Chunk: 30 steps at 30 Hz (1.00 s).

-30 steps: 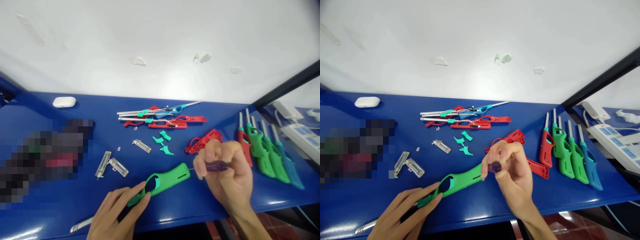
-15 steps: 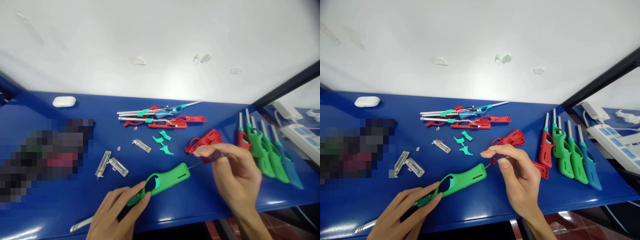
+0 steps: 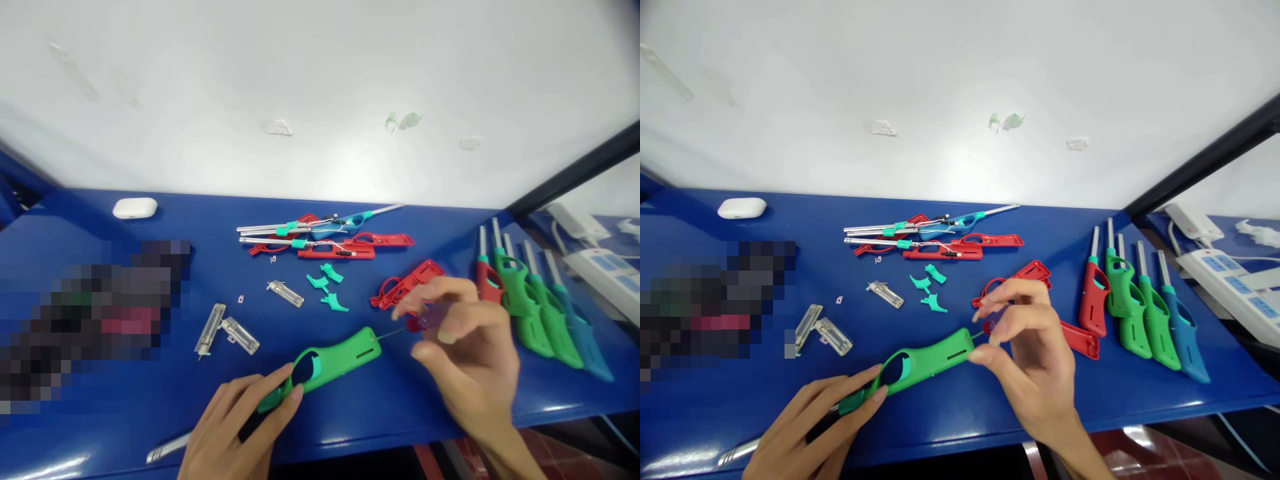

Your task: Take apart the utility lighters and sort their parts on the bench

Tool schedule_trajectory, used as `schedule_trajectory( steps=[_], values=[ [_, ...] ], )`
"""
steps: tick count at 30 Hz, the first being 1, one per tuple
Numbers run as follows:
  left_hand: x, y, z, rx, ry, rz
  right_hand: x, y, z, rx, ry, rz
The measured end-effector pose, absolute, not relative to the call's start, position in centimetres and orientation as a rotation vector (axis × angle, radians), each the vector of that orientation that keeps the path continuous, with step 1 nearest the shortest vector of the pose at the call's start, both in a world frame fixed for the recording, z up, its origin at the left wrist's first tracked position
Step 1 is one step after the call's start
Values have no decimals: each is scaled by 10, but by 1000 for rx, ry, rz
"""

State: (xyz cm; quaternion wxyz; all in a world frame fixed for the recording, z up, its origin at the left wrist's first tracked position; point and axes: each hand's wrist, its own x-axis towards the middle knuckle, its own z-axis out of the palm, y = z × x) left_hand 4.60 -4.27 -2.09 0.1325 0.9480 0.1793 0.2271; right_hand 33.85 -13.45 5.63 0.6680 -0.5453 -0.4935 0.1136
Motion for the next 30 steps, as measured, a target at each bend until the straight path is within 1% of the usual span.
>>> schedule_trajectory(
  steps=[3,7,9,12,14,17,20,25,30],
  values=[
    [43,-42,-22,2752,497,640,338,-133,56,-1242,-1079,228],
    [45,-41,-21,2757,480,635,351,-142,71,-1243,-979,366],
    [47,-40,-21,2755,486,654,360,-149,82,-1318,-963,394],
    [49,-39,-21,2758,488,683,363,-154,87,-1762,-1217,317],
    [49,-39,-21,2778,482,684,357,-153,76,-2034,-1483,235],
    [49,-40,-18,2786,489,684,343,-147,50,-2225,-1752,-25],
    [55,-42,-10,2746,537,717,336,-139,36,-2212,-1893,-164],
    [65,-45,2,2742,597,773,341,-130,41,-2059,-2178,-289],
    [65,-49,7,2795,618,753,347,-131,40,-2011,-2327,-393]
  ],
)
